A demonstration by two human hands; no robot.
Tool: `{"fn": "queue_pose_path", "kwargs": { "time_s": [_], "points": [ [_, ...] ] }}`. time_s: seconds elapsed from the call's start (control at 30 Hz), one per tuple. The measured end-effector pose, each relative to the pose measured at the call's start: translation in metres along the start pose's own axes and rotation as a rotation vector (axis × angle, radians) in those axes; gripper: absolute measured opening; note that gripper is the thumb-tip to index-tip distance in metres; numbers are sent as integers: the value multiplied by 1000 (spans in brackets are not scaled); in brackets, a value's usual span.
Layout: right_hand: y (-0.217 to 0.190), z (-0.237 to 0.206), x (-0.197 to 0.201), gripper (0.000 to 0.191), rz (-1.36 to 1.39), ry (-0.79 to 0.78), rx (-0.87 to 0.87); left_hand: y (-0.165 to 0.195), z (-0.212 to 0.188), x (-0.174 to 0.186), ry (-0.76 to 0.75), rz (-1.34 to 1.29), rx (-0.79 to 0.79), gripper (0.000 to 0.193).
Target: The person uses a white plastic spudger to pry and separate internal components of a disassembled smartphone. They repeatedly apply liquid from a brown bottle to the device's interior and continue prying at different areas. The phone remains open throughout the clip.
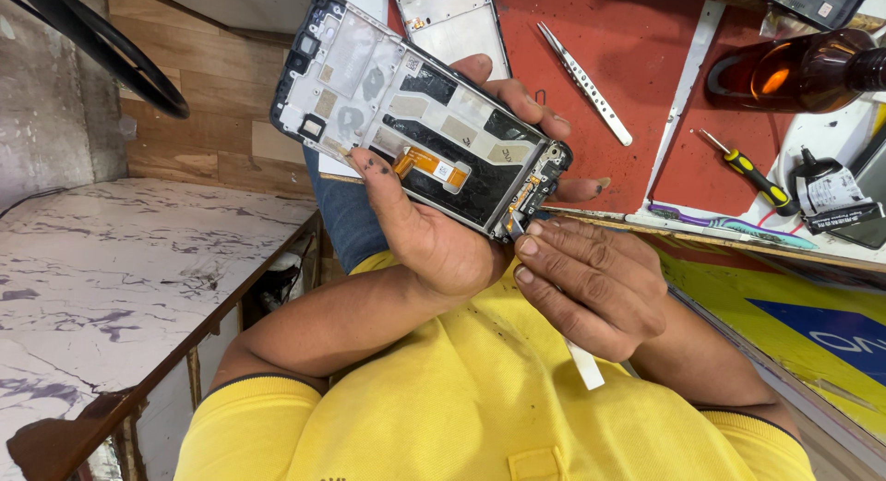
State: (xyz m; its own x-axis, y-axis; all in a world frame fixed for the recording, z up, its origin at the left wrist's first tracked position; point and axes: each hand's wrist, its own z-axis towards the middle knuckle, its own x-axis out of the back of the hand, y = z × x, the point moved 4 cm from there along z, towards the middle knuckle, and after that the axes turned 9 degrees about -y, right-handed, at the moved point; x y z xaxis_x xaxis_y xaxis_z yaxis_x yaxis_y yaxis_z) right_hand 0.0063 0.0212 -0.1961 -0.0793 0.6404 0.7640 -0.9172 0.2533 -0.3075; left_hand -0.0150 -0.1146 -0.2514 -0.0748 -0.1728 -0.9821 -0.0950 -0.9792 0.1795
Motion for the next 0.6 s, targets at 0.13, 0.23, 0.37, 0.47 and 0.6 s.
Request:
{"fn": "queue_pose_path", "kwargs": {
  "time_s": [0.13,0.23,0.37,0.47,0.6],
  "points": [
    [2,0,4,17,137,-67,-104,0,-1,2,1,17,4,88],
    [2,-3,9,20,296,-74,-308,1,0,3,-17,90,-8,88],
    [-1,0,13,22,288,-134,-292,0,-1,3,-15,50,-23,87],
    [0,5,7,17,177,-68,-164,0,-3,3,9,15,-1,88],
    [1,7,-1,14,50,29,-47,0,-1,4,16,-5,20,89]
  ]
}}
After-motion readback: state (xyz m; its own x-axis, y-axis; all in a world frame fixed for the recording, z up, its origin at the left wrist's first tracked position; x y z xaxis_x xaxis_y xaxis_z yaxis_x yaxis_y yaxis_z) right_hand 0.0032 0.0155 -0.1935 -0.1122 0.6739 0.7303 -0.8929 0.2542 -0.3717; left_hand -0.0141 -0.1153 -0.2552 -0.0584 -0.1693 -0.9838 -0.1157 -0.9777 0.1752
